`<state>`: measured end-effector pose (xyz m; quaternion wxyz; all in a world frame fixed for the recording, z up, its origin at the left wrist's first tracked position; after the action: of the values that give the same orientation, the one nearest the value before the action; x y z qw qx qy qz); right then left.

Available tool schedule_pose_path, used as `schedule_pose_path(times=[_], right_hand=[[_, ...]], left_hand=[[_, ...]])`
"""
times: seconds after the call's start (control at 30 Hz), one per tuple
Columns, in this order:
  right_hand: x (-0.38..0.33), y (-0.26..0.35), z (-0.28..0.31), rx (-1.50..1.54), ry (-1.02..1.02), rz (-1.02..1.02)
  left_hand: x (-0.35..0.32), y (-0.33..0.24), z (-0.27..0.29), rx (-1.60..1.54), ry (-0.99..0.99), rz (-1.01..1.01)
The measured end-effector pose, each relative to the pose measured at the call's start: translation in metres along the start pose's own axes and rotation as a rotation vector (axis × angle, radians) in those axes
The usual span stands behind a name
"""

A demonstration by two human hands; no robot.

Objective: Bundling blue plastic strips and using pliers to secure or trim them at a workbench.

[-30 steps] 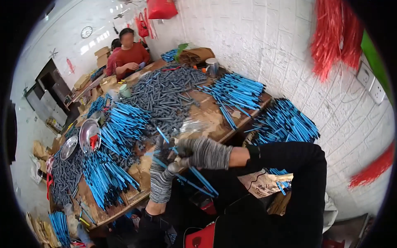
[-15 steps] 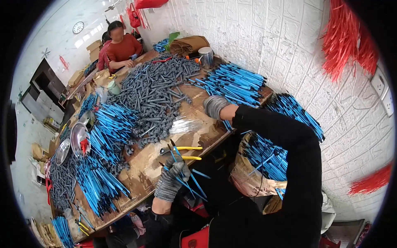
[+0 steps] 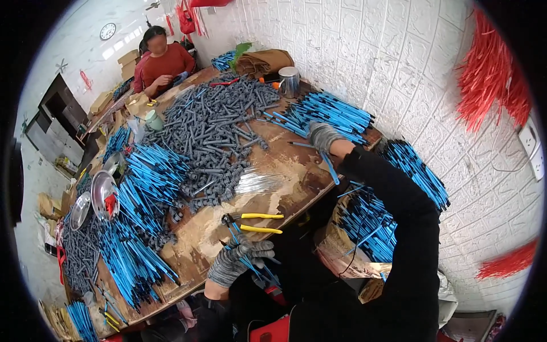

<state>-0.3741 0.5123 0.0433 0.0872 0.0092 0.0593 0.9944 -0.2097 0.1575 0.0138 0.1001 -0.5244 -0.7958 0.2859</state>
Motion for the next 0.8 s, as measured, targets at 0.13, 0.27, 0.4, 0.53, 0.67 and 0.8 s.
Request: schedule_pose_path(times=[0.13, 0.27, 0.4, 0.53, 0.67, 0.8], right_hand=[[-0.035, 0.008, 0.037, 0.092, -0.301, 0.174], [-0.048, 0.014, 0.058, 0.916, -0.248, 0.138], [-0.12, 0.073, 0.069, 1.297, 0.129, 0.243], [-0.222, 0.171, 0.049, 1.081, 0.471, 0.517], [-0.245, 0.188, 0.045, 0.928, 0.072, 0.818], [-0.188, 0.15, 0.024, 0.965, 0.326, 0.455]], left_hand=[[0.0, -0.003, 0.047, -0.019, -0.2, -0.24], [-0.004, -0.011, 0.056, -0.066, -0.31, -0.449], [-0.015, -0.032, 0.018, 0.05, -0.434, -0.699], [-0.016, -0.025, -0.037, 0.45, -0.372, -0.728], [-0.028, -0.009, -0.026, 0.396, -0.603, -0.525], [-0.027, -0.006, -0.004, 0.152, -0.552, -0.522]])
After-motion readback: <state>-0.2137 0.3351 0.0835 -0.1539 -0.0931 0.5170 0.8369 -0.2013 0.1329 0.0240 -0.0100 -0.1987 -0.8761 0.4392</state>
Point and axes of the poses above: each hand's wrist, its own x-axis towards the middle knuckle, its own z-axis out of the back of the hand, y = z × x, the point moved 6 cm from there along x, towards the middle knuckle, and after that the axes turned 4 degrees about z, right-handed, at the moved point
